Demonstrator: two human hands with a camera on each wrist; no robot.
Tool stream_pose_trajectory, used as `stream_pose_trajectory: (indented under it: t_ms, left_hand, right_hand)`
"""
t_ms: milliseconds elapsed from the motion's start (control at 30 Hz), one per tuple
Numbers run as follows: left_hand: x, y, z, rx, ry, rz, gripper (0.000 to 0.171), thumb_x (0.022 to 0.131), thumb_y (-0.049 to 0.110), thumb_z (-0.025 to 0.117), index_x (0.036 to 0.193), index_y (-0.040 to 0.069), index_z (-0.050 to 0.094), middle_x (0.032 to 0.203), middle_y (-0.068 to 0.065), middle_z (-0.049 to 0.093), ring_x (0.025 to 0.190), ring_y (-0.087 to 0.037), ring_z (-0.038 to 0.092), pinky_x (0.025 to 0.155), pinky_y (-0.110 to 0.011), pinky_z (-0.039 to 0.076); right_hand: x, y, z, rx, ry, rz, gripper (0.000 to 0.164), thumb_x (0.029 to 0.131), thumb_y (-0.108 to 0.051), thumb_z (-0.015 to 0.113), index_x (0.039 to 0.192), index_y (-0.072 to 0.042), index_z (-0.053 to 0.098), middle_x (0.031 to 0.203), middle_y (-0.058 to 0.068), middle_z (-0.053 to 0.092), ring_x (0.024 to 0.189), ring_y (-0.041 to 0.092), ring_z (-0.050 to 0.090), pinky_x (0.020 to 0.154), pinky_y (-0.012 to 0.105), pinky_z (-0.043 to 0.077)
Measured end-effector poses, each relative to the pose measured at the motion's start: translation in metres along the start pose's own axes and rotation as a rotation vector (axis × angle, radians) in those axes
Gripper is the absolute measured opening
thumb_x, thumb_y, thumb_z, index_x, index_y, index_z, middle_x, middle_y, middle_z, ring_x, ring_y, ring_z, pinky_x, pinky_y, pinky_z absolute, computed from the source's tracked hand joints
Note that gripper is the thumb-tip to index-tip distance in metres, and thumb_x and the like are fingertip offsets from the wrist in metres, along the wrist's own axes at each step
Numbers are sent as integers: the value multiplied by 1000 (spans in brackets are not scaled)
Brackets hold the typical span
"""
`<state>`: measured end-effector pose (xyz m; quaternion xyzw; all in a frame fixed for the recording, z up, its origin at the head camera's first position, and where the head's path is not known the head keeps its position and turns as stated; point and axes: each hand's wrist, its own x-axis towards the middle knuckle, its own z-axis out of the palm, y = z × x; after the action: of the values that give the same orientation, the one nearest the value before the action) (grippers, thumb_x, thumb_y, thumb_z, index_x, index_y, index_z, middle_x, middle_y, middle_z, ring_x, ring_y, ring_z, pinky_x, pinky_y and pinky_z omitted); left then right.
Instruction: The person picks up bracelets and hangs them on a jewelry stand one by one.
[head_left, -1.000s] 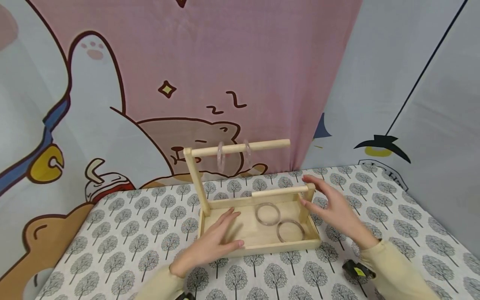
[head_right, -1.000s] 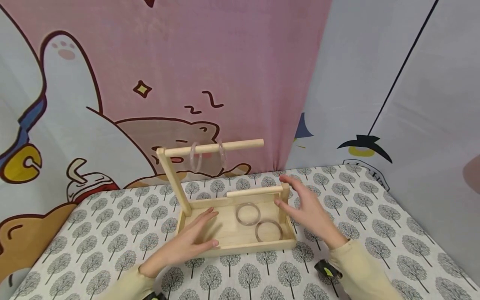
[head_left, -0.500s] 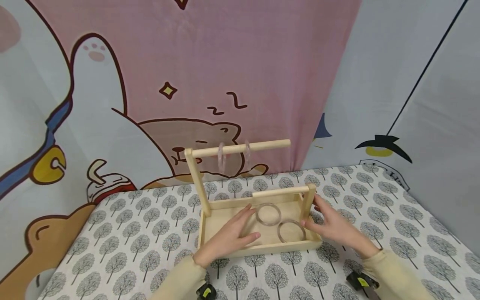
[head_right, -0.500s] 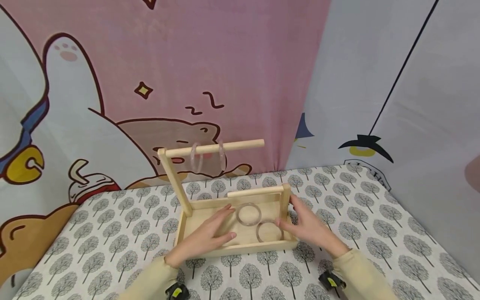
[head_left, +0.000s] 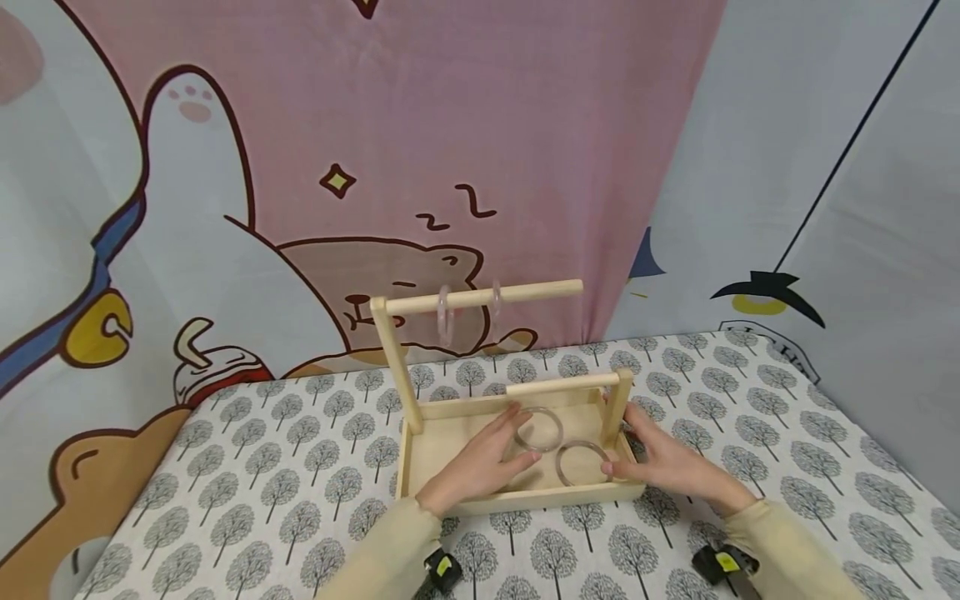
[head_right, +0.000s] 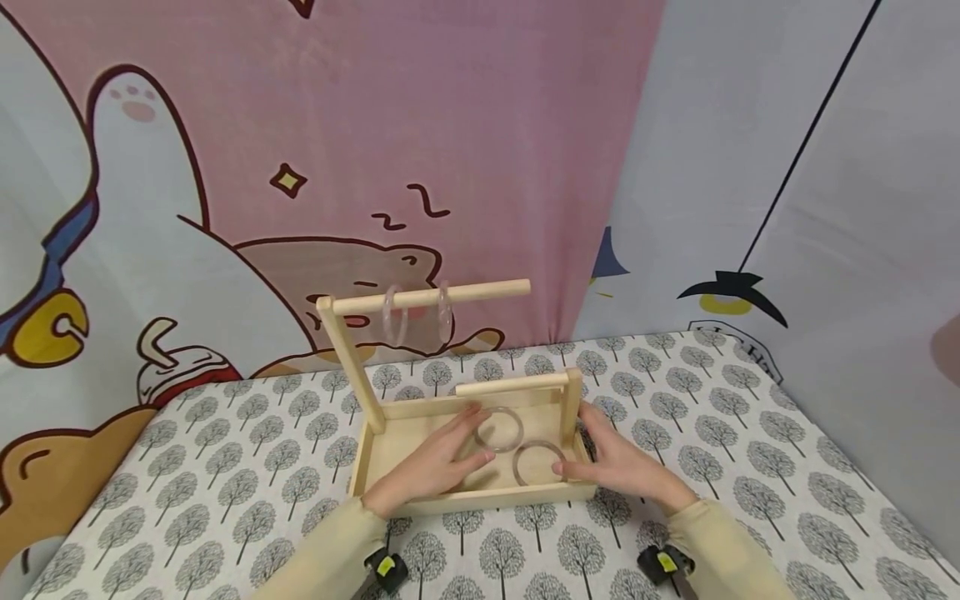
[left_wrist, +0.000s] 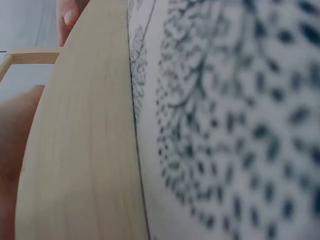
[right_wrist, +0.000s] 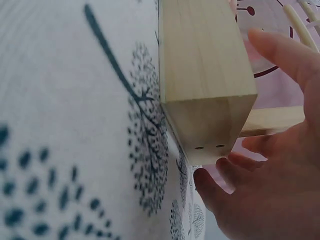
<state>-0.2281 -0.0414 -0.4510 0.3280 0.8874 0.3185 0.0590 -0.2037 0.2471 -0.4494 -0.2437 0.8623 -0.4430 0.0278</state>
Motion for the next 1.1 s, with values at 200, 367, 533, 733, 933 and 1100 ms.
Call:
stream_pose_trajectory:
  t_ms: [200, 367, 533, 733, 933, 1100]
  left_hand:
    - [3, 1, 1, 62, -112, -15, 69, 99, 42, 52, 148, -3, 32, 156, -21, 19, 142, -34, 20, 114, -45, 19]
    - [1, 3, 0, 140, -176, -49, 67, 99, 47, 48, 144, -2, 40, 157, -17, 17, 143, -31, 17, 115, -44, 17]
    - [-2, 3, -2, 163, -184, -39, 66, 100, 45, 47, 143, -3, 41, 157, -18, 18, 143, -31, 18, 115, -43, 18]
    - [-7, -2, -4, 135, -150, -19, 56, 98, 37, 54, 137, -3, 49, 155, -20, 22, 141, -34, 25, 114, -45, 22]
    - [-15, -8, -8, 83, -97, -11, 43, 94, 28, 61, 125, -1, 58, 153, -20, 29, 134, -38, 37, 110, -47, 30]
    - [-21, -11, -12, 62, -61, -3, 34, 93, 24, 63, 117, -1, 62, 151, -21, 33, 132, -37, 39, 108, -48, 32]
  right_hand:
    - [-1, 4, 0, 4, -75, 10, 103, 80, -28, 77, 151, 6, 11, 152, 35, 7, 134, 57, 13, 94, 77, 19]
    - [-2, 5, 0, -14, -105, 14, 101, 83, -29, 75, 151, 8, 11, 153, 35, -1, 136, 57, 6, 95, 77, 16]
    - [-4, 4, -1, -29, -139, -4, 97, 88, -28, 71, 151, 6, 7, 153, 34, 1, 137, 55, 7, 97, 74, 19]
    - [-8, 0, -3, 0, -207, 39, 93, 93, -26, 64, 152, 3, -2, 153, 34, -5, 136, 56, 6, 98, 73, 21]
    - [-10, 1, -5, 3, -252, 83, 93, 96, -27, 60, 153, -1, -8, 153, 35, -6, 134, 58, 10, 98, 73, 24]
    - [-9, 1, -6, 30, -273, 76, 93, 96, -24, 60, 152, -2, -11, 151, 37, -8, 133, 60, 10, 98, 73, 24]
